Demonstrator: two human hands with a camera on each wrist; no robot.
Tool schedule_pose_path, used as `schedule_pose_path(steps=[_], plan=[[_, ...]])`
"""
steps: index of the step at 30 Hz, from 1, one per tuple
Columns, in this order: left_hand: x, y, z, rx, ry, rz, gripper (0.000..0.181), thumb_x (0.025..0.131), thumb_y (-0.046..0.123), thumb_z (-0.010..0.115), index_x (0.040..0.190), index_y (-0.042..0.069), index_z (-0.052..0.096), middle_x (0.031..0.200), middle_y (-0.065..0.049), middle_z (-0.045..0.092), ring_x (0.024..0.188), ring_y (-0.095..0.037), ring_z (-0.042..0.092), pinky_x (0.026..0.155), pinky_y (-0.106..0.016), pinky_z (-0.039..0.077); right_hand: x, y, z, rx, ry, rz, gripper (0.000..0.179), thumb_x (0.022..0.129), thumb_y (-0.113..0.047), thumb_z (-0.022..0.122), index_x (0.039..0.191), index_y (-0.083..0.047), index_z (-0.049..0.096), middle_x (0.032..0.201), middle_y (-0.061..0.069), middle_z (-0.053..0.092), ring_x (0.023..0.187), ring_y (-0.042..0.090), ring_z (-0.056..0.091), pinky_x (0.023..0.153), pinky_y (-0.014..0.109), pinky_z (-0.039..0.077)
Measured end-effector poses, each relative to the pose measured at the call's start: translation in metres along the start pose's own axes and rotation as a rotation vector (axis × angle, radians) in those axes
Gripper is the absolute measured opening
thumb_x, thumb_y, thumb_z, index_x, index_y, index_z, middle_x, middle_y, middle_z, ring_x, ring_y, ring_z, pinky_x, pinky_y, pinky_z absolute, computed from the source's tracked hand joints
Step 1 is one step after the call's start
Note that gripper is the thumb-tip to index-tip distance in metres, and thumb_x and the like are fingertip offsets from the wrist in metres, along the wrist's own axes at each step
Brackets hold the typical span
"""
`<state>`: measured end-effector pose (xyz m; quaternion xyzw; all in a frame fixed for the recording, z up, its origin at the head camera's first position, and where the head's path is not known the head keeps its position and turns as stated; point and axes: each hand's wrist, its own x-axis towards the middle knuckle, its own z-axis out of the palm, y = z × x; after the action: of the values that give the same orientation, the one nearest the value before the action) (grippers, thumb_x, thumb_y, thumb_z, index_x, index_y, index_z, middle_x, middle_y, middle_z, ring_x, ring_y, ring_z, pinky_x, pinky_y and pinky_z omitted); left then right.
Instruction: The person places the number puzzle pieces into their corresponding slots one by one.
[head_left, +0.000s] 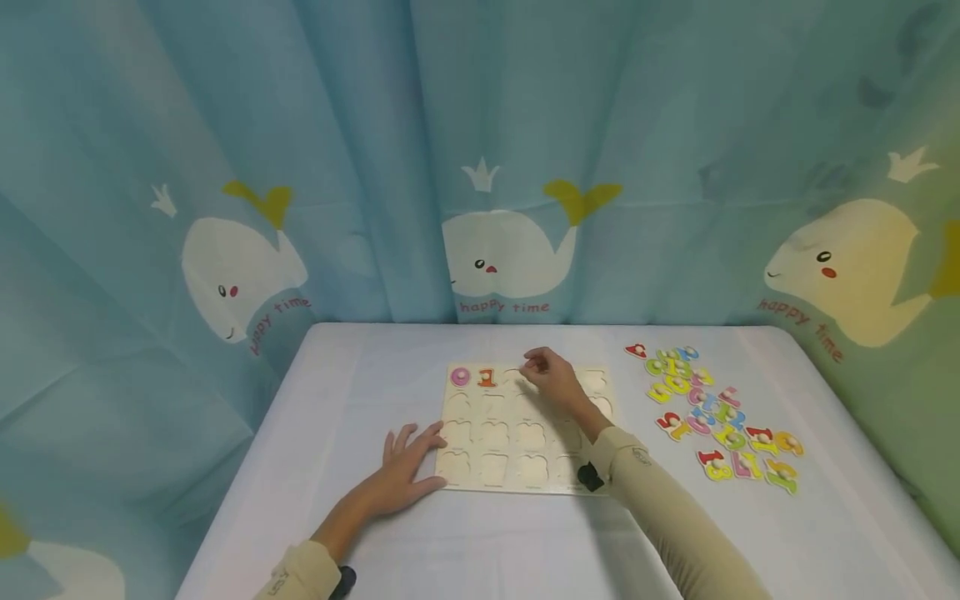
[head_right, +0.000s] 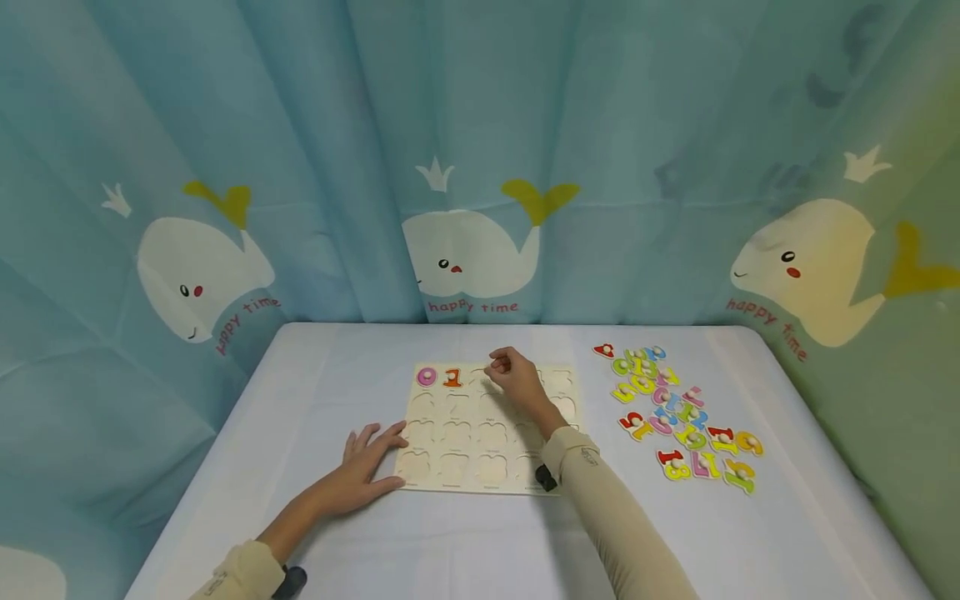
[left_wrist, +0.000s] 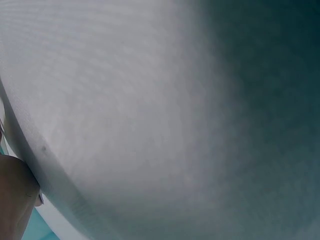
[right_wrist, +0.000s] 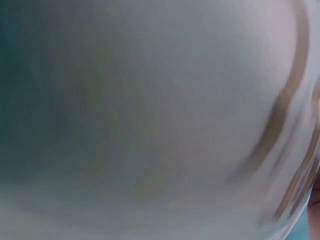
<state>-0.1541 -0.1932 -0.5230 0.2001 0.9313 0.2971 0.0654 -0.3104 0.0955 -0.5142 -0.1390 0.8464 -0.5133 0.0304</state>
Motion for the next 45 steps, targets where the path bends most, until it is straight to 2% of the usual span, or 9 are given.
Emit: schedule_pose_path(steps=[7,15,18,21,25,30,33,37,45], plan=[[0.0,-0.003,-0.002,-0.006,0.014,-0.011,0.049,0.088,0.039,0.062,0.128,0.014,0.047,0.152,-0.007,0.026,0.135,-0.041,0.012,0.103,-0.064,-0.007,-0.004,0.014,-0.034,-0.033,0.024,0.003,0.033,0.092,-0.016,0.062,0.118,0.004,0.054,0.099,0.011,0.059,0.093,0.024,0.057,0.083,0.039,0.047],[0.002,-0.003,-0.004,-0.022,0.041,0.009,0.048,0.088,0.037,0.062,0.127,0.012,0.048,0.151,-0.01,0.029,0.134,-0.044,0.015,0.101,-0.067,-0.006,-0.008,0.035,-0.077,-0.085,0.103,0.08,0.033,0.093,-0.017,0.061,0.118,0.003,0.053,0.101,0.013,0.058,0.096,0.026,0.054,0.084,0.039,0.044],[0.003,-0.003,-0.004,-0.025,0.05,0.012,0.048,0.088,0.037,0.063,0.126,0.012,0.048,0.15,-0.01,0.029,0.133,-0.044,0.015,0.101,-0.067,-0.005,-0.008,0.046,-0.095,-0.122,0.18,0.099,0.034,0.093,-0.019,0.06,0.118,0.003,0.053,0.102,0.014,0.058,0.096,0.027,0.054,0.08,0.037,0.043],[0.004,-0.004,-0.003,-0.023,0.049,0.009,0.048,0.088,0.037,0.063,0.126,0.013,0.048,0.151,-0.01,0.029,0.134,-0.044,0.015,0.102,-0.066,-0.005,-0.009,0.055,-0.115,-0.152,0.292,0.095,0.034,0.093,-0.016,0.06,0.118,0.005,0.053,0.103,0.018,0.059,0.097,0.03,0.054,0.079,0.037,0.043],[0.004,-0.005,-0.002,-0.033,0.034,-0.005,0.049,0.087,0.037,0.063,0.127,0.014,0.048,0.151,-0.009,0.028,0.135,-0.043,0.013,0.102,-0.064,-0.007,-0.014,0.061,-0.141,-0.157,0.451,0.112,0.036,0.092,-0.012,0.059,0.121,0.008,0.051,0.107,0.023,0.058,0.1,0.034,0.053,0.083,0.041,0.042],[0.004,-0.007,0.001,-0.034,0.017,-0.004,0.049,0.088,0.04,0.061,0.128,0.014,0.047,0.152,-0.008,0.027,0.135,-0.042,0.012,0.102,-0.065,-0.008,-0.025,0.068,-0.17,-0.137,0.589,0.235,0.039,0.094,-0.011,0.055,0.127,0.007,0.046,0.116,0.024,0.053,0.109,0.035,0.047,0.092,0.044,0.039],[0.004,-0.006,0.002,-0.035,0.018,0.001,0.049,0.088,0.04,0.061,0.127,0.014,0.047,0.151,-0.008,0.027,0.135,-0.043,0.013,0.102,-0.064,-0.008,-0.031,0.074,-0.181,-0.12,0.603,0.312,0.041,0.095,-0.011,0.052,0.13,0.007,0.043,0.122,0.025,0.05,0.113,0.036,0.045,0.096,0.046,0.038],[0.003,-0.007,0.004,-0.037,0.021,0.019,0.049,0.087,0.039,0.063,0.127,0.015,0.047,0.152,-0.008,0.028,0.134,-0.043,0.014,0.102,-0.064,-0.008,-0.036,0.087,-0.19,-0.11,0.59,0.375,0.043,0.096,-0.011,0.051,0.133,0.006,0.041,0.127,0.026,0.048,0.118,0.037,0.044,0.1,0.046,0.036],[0.003,-0.006,0.005,-0.04,0.004,0.016,0.05,0.088,0.043,0.061,0.128,0.018,0.046,0.153,-0.004,0.025,0.136,-0.041,0.011,0.103,-0.062,-0.009,-0.027,0.104,-0.193,-0.154,0.595,0.406,0.043,0.095,-0.011,0.051,0.133,0.007,0.041,0.125,0.026,0.049,0.115,0.036,0.046,0.098,0.045,0.038]])
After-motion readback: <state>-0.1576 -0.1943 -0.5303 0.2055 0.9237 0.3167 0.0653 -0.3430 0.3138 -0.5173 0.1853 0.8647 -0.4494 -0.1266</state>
